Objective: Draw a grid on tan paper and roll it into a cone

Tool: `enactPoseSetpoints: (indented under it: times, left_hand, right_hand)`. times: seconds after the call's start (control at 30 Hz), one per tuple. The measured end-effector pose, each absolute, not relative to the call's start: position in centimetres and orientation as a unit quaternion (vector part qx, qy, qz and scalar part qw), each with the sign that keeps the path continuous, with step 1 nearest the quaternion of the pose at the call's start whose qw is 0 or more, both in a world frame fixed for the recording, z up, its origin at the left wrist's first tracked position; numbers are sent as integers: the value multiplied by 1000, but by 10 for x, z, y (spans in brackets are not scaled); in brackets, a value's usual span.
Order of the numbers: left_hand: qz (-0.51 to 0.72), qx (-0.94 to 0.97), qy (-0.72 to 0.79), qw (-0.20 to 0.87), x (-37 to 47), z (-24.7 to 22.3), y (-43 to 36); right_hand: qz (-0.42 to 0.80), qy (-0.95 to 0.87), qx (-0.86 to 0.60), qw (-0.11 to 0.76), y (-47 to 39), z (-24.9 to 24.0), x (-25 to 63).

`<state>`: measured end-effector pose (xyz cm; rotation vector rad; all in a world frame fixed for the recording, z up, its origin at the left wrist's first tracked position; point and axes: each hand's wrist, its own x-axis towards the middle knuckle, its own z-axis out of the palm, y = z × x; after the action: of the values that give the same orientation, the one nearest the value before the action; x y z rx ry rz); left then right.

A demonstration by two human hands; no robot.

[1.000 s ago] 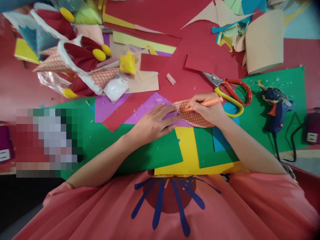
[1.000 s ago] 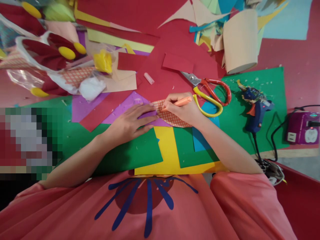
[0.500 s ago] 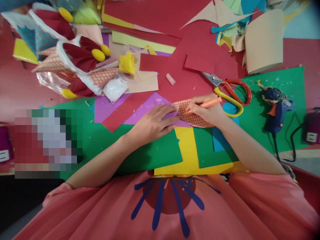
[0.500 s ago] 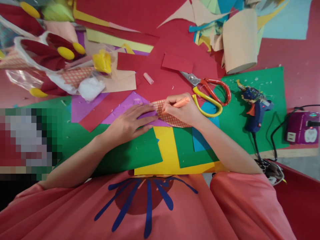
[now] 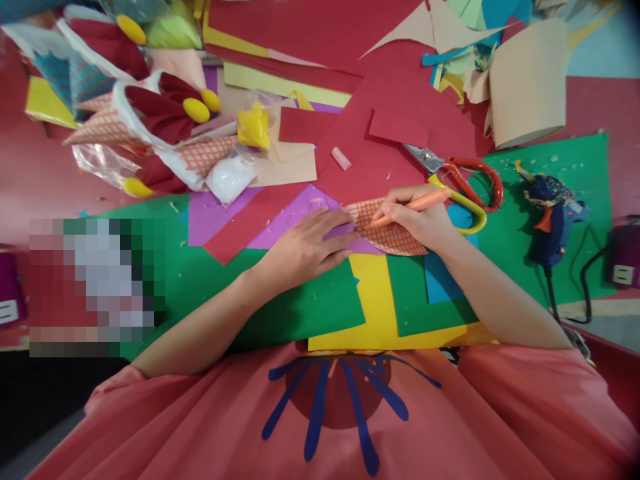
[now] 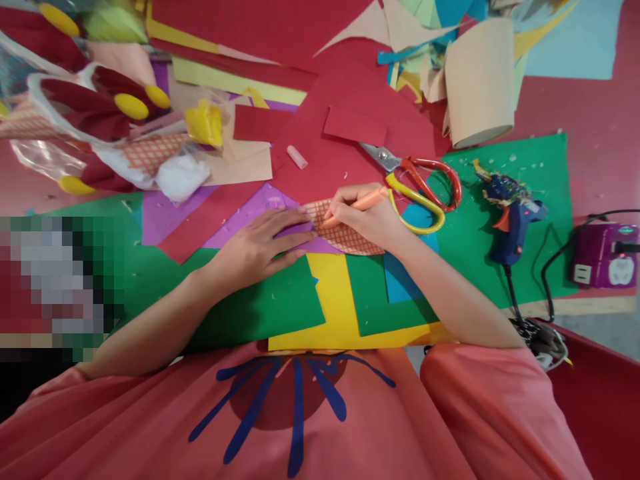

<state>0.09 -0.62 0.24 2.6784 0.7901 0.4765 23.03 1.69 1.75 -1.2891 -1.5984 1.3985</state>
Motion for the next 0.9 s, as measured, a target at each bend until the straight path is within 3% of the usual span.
enactPoseSetpoints:
  times: [0.13,0.9]
  left_hand:
    - [159,933,280,163,1,2,-6]
    - [176,928,284,166,2,2,-5]
  right_hand:
    - [502,-609,-499,357,17,16,230]
    - [487,-647,-492,319,16,10,232]
